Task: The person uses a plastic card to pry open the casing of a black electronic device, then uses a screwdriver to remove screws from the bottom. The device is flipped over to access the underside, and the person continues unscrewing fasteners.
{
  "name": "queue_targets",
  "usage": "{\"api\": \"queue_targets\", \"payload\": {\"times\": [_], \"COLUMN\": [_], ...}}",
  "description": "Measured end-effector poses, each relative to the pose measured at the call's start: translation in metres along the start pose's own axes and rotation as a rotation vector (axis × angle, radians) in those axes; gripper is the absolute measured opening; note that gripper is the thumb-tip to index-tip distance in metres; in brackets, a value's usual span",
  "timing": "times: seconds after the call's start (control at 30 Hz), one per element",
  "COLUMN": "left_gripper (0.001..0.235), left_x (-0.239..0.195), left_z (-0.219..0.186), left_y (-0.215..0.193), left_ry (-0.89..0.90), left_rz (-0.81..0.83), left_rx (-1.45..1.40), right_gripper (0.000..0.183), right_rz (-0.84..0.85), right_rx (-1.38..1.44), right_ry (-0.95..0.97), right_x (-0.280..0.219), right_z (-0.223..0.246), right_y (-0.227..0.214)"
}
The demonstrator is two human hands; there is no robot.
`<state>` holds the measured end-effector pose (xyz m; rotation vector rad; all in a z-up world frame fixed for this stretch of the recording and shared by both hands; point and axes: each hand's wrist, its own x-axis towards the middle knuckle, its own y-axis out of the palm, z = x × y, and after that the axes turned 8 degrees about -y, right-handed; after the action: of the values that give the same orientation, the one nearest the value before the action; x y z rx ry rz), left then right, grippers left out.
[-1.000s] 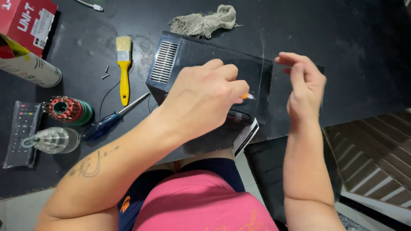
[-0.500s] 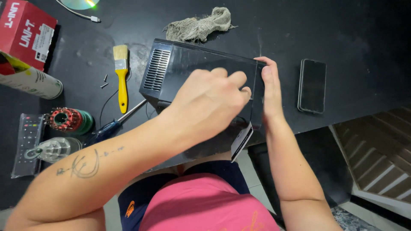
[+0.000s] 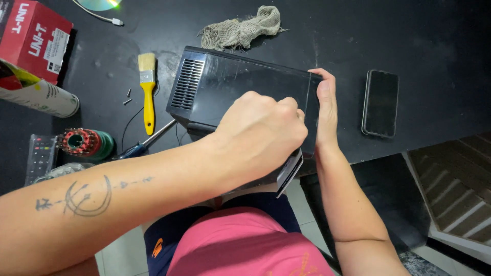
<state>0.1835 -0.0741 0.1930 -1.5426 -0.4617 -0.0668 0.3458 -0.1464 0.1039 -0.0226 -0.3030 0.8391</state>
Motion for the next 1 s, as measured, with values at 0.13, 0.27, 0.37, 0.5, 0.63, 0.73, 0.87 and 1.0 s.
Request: {"api": "queue_targets", "payload": {"times": [0.13, 0.27, 0.37, 0.5, 0.63, 0.73, 0.87, 1.0], "left_gripper": [0.007, 0.046, 0.047, 0.031, 0.033, 0.036, 0.034, 0.028], "left_x": [0.002, 0.014, 0.034, 0.084, 0.089, 0.096, 0.093, 0.076], "left_z": [-0.007, -0.009, -0.011, -0.03, -0.01, -0.01, 0.0, 0.02], "left_y": [0.007, 0.006, 0.011, 0.007, -0.016, -0.002, 0.01, 0.004], "left_ry": [0.021, 0.118, 0.106, 0.076, 0.218, 0.227, 0.312, 0.367], "left_rz": [0.0, -0.117, -0.101, 0.526, 0.294, 0.242, 0.121, 0.071], "left_rx": [0.013, 0.056, 0.148, 0.532, 0.248, 0.235, 0.145, 0.11], "right_gripper": [0.044, 0.043, 0.031, 0.03, 0.029, 0.029, 0.028, 0.027], "right_rz": [-0.006, 0.006, 0.005, 0.008, 0.009, 0.016, 0.028, 0.039], "right_rx": [0.027, 0.062, -0.053, -0.044, -0.036, -0.027, -0.016, -0.005], "right_ry": [0.023, 0.001, 0.032, 0.004, -0.028, -0.057, -0.085, -0.118], "right_x": [0.0, 0.001, 0.012, 0.013, 0.011, 0.013, 0.008, 0.009], "right_z": [-0.003, -0.01, -0.041, -0.041, -0.04, -0.039, -0.041, -0.052], "right_y": [-0.001, -0.002, -0.009, -0.015, -0.019, -0.02, -0.021, -0.025]}}
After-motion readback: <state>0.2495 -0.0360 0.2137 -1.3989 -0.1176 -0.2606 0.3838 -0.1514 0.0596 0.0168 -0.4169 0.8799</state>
